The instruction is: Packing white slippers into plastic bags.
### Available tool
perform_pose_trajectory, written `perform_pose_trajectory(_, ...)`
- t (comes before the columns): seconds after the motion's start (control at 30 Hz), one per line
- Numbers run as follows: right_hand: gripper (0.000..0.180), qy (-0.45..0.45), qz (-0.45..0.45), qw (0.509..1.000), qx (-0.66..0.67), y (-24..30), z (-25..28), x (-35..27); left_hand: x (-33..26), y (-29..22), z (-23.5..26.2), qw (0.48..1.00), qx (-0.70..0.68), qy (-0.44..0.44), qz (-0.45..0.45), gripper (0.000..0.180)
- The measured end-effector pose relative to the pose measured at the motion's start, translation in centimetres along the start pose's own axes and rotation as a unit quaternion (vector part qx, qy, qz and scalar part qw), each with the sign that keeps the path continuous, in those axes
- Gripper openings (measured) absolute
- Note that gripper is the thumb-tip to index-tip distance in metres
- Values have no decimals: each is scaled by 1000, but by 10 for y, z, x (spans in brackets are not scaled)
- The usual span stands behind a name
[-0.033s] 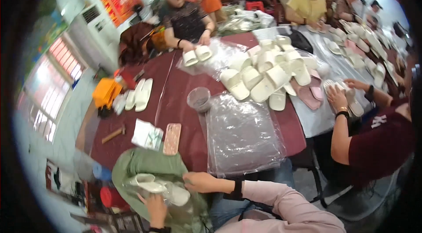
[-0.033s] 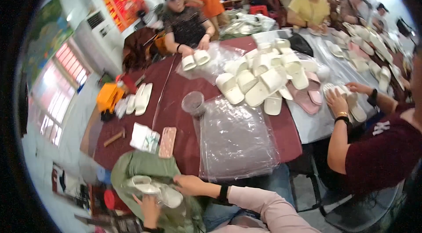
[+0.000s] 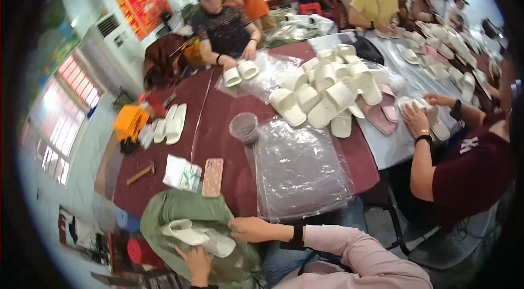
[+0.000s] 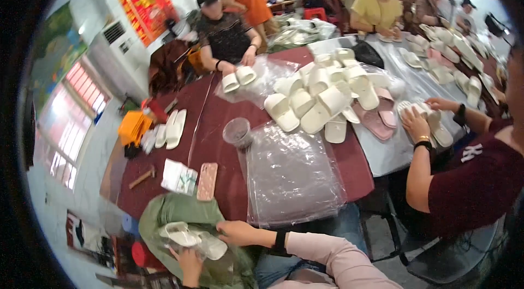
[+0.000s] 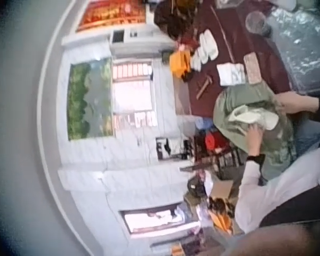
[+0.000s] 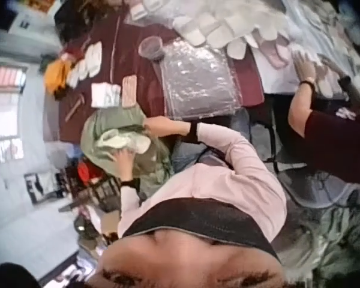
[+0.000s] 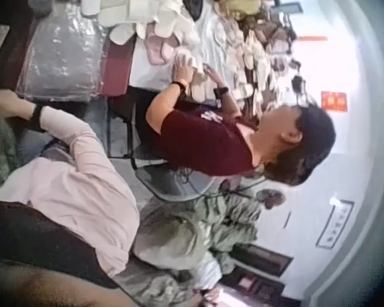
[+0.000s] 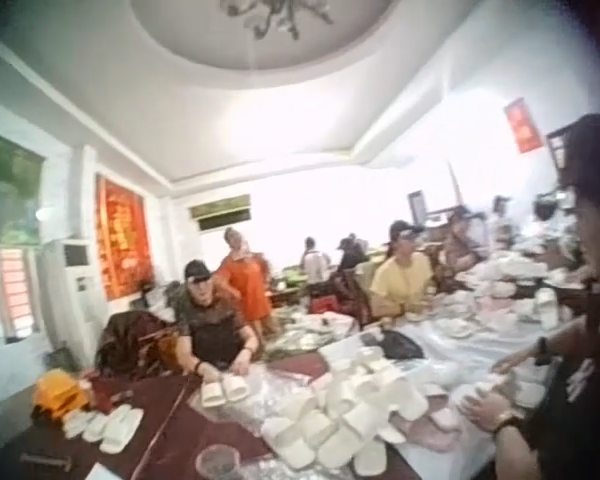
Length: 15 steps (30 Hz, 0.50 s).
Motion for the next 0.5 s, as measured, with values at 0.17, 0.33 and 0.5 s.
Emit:
perform_pose_trajectory(0.17,29,25,38,999,11,19,9,-12,-6,70,-95,993,2,18,119,28)
perform_pose_trajectory(0.33,30,25,23,999,24,23,31,-29,26,59,-114,983,27,155,100,26)
perform_pose_trajectory(0.5,29,-46,31,998,40,32,83,-55,39,71,-111,983,-18,140,118,23)
Point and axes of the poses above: each hand's wrist, its own x-axis towards the middle knuckle, its own z-axis out of the back of the hand, y = z × x, the point moved 7 cm from there along x, towards the middle knuckle, and after that the axes turned 1 degree about -z, right-handed, at the moved point
